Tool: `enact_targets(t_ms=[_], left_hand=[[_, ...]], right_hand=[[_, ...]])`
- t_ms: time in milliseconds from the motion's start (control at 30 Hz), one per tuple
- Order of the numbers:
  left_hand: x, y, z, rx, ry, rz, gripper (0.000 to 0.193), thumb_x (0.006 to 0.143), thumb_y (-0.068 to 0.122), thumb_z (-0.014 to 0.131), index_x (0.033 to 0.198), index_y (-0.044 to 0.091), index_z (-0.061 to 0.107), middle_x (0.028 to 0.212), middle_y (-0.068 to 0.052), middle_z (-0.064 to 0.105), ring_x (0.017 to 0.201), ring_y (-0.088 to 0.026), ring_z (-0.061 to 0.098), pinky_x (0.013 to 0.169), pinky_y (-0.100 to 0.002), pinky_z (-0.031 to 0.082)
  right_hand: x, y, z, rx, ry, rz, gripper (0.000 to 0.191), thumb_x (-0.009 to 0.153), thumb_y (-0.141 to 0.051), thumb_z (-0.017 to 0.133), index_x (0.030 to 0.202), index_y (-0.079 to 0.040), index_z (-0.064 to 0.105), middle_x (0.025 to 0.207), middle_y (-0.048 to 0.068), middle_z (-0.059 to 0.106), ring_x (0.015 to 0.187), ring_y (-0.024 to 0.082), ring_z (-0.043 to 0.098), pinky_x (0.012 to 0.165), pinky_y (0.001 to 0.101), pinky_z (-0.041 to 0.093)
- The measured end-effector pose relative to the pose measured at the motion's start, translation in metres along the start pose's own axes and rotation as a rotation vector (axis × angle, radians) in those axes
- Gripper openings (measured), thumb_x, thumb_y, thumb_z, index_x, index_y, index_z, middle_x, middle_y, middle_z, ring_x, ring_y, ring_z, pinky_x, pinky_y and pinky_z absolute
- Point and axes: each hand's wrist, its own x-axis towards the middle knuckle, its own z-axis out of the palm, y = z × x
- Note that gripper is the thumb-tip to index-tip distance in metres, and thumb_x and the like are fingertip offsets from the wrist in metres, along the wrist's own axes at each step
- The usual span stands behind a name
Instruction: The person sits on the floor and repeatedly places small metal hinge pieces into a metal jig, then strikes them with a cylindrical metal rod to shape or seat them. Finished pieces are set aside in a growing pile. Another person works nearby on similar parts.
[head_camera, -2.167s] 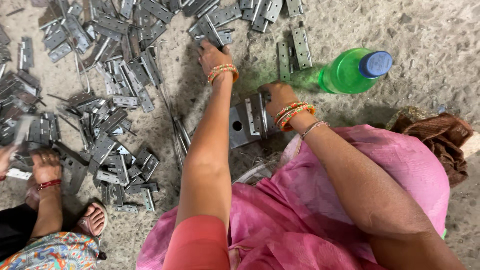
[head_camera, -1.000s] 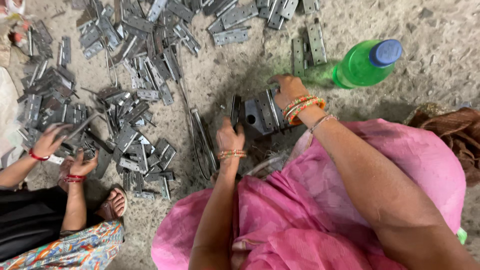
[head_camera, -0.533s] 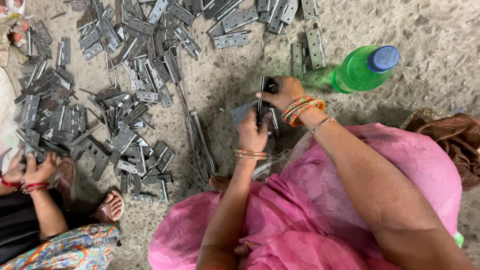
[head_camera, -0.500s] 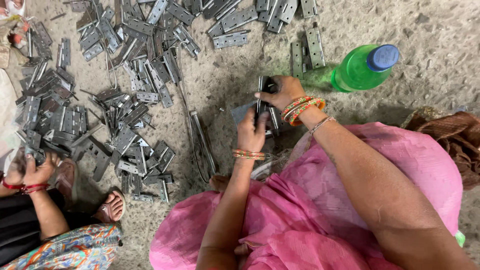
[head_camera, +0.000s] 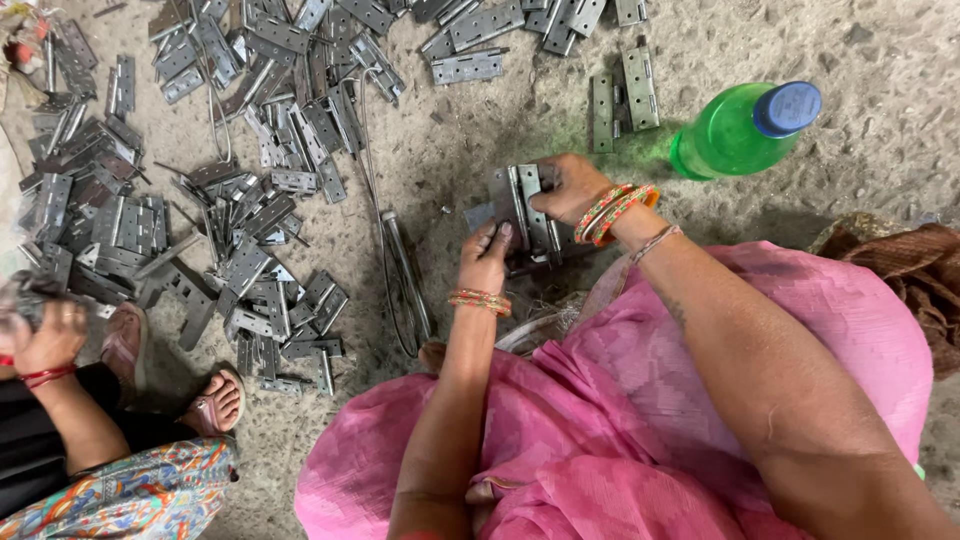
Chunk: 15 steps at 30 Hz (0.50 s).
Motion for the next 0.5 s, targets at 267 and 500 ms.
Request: enact_targets(t_ms=[267,500], left_hand=[[-0.002,0.008,-0.017,0.025,-0.018,0.009,0.041,0.095,0.022,0.075,0.124,-0.005,0.066,0.113,-0.005,0.074,0.1,-0.011,0.067,0.09,-0.027,0.052],[-0.045,0.05,0.004,0.888,0.178,-0.088,0.034,0.099,0.032,0.067,0.126,0.01,0.069,0.098,-0.019,0.077,0.076,-0.028,0.074,0.073,-0.04,0.056]], right_hand=[[0.005,0.014,0.004,-0.059,0.027,-0.184,0.062,0.077,-0.014,0.078,0.135,-0.001,0.06,0.122,0.017,0.071,0.11,0.028,0.07,0.095,0.0389,0.055],[0.019,0.047,0.005,-0.213,0.378,0.026,0.044,0.079,-0.012,0.073,0.123,-0.006,0.069,0.115,0.014,0.076,0.108,0.028,0.074,0.099,0.0359,0.056]])
